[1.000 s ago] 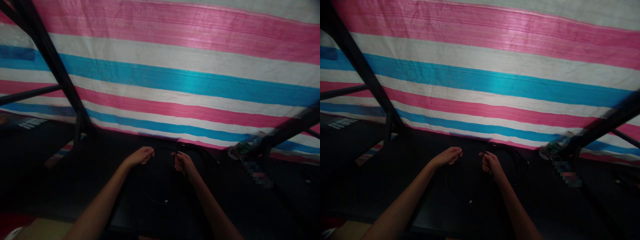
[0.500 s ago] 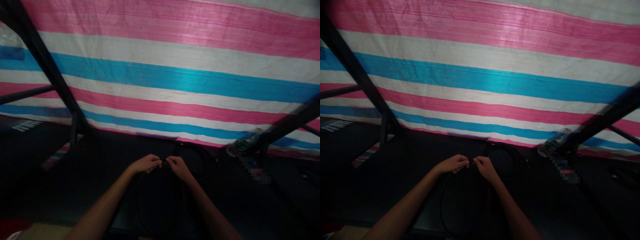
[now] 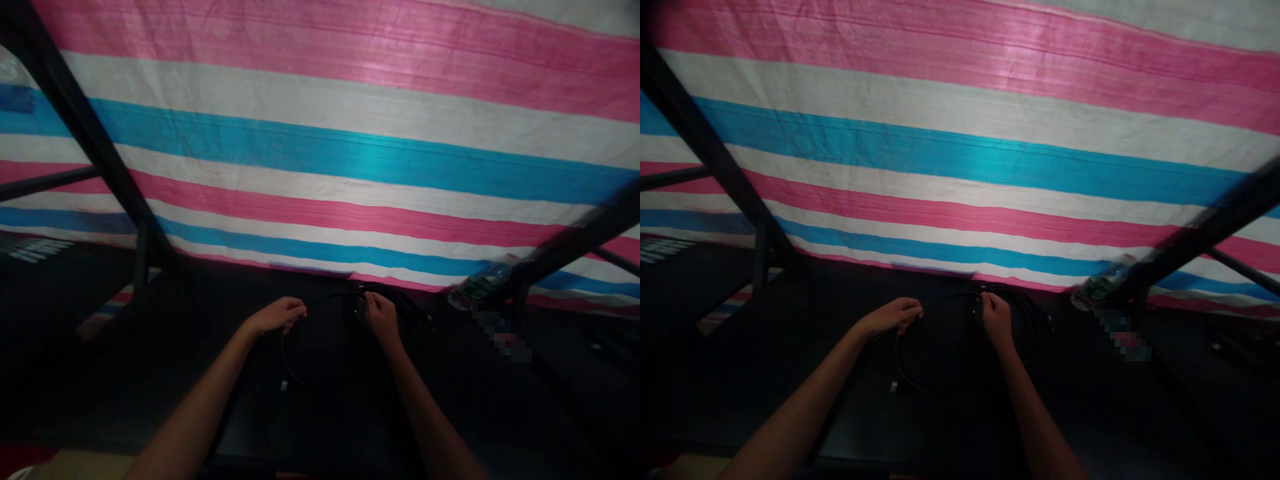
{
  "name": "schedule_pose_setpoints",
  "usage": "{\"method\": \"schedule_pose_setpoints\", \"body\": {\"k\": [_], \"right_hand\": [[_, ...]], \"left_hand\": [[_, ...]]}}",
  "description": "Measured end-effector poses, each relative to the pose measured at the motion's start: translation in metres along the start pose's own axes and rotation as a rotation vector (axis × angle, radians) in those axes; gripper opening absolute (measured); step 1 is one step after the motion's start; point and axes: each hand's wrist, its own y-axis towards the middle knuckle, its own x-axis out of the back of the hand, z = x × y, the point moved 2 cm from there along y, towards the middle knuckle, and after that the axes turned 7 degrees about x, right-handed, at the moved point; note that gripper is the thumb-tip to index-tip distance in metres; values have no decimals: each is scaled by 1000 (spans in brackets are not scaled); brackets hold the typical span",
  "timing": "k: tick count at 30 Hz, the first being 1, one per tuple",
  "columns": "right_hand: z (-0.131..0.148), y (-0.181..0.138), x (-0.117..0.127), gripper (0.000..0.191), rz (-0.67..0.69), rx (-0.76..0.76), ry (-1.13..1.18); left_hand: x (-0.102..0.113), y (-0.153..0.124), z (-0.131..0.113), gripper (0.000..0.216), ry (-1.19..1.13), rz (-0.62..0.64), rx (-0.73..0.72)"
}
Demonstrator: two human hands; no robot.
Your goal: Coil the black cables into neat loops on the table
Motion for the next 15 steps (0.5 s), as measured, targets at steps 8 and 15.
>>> {"method": "schedule_pose_setpoints", "body": {"k": [8, 15], "right_hand": [[3, -9, -15, 40, 320, -107, 131], [26, -29, -36, 32, 634, 31, 55]], "left_hand": [[5, 7, 6, 41, 188, -211, -39], [-15, 9, -1, 38, 419, -177, -233]]}}
